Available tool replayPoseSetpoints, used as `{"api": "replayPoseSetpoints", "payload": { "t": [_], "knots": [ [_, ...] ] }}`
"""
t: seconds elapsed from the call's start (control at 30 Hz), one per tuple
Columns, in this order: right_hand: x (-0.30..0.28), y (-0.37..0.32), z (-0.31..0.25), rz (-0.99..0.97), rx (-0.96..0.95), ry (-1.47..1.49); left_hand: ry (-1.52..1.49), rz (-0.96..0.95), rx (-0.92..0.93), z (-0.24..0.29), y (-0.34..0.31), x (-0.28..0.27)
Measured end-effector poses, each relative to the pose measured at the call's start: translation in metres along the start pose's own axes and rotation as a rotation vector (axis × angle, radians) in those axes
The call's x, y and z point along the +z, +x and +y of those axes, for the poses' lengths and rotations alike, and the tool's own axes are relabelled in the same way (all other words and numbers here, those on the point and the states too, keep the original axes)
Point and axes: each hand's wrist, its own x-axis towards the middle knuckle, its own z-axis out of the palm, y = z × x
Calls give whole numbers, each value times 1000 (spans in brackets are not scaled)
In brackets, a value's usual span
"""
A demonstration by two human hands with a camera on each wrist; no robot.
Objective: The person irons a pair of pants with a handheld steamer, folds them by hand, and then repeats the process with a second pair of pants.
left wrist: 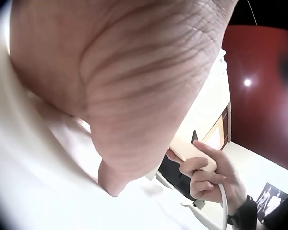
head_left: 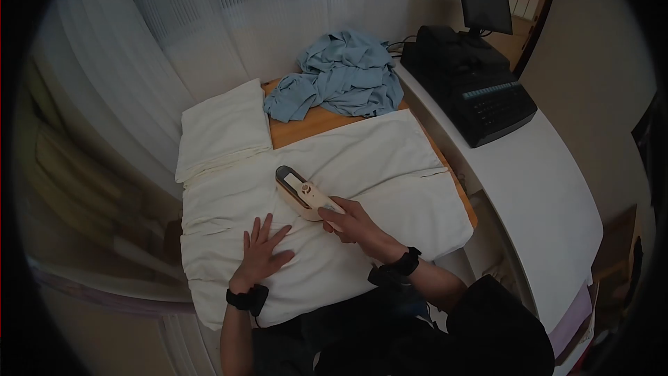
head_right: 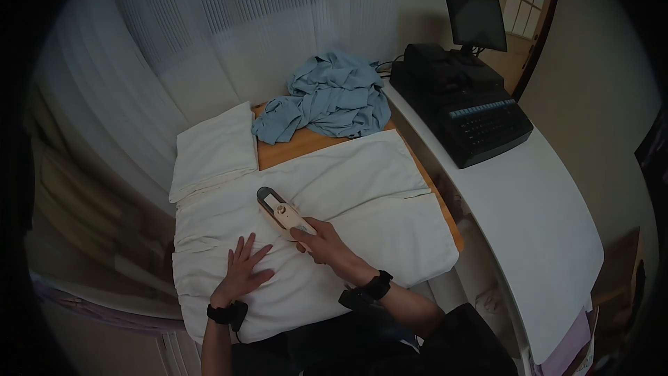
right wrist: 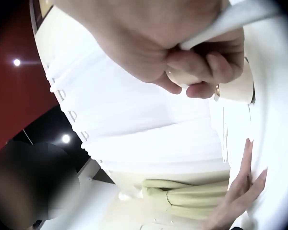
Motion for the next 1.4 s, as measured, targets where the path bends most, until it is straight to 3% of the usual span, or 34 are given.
{"api": "replayPoseSetpoints", "payload": {
  "t": [0.13, 0.2, 0.33, 0.47, 0.57, 0.63, 0.7, 0.77, 0.83, 0.87, 0.9, 0.97, 1.03, 1.1, 1.23, 1.27, 1.33, 1.37, 1.4],
  "knots": [
    [-47, -15, -15, 125, 69, 71, -2, 26, -2, -2, -7, 8],
    [-78, -22, -16, 207, -4, 71, 2, 18, -10, 0, -6, 6],
    [-131, -37, -5, 581, -157, 66, -19, 37, -6, 0, -5, 10],
    [-154, -70, -10, 703, -249, -79, 2, 69, -9, 0, -5, 18],
    [-163, -125, -19, 704, -218, -51, 29, 81, -15, 4, -3, 17],
    [-142, -159, -14, 1172, -307, 35, 29, 83, -41, 11, -5, 19],
    [-151, -206, -7, 1268, -418, 109, 60, 93, -55, 23, -2, 17],
    [-176, -254, -2, 1234, -440, 44, 89, 88, -77, 37, 2, 19],
    [-226, -302, 12, 1227, -421, -22, 122, 72, -96, 49, 9, 21],
    [-251, -304, 18, 1466, -446, -63, 138, 86, -84, 56, 14, 22],
    [-262, -315, 17, 1452, -426, -71, 153, 95, -72, 63, 17, 24],
    [-272, -329, 16, 1553, -217, -439, 170, 145, -33, 77, 27, 32],
    [-275, -340, 20, 1587, -196, -397, 204, 215, 11, 89, 40, 42],
    [-295, -355, 35, 1645, -294, -190, 239, 187, -4, 101, 53, 45],
    [-280, -344, 13, 1731, -172, 42, 275, 173, -12, 115, 67, 51],
    [-318, -358, 39, 1714, -164, 43, 264, 182, -7, 117, 69, 53],
    [-469, -424, 103, 281, -33, 1115, 256, 216, -13, 119, 74, 62],
    [-510, -437, 127, -537, 50, 1472, 261, 240, 5, 121, 77, 66],
    [-468, -407, 101, -548, 61, 1470, 267, 266, 22, 123, 80, 68]
  ]
}}
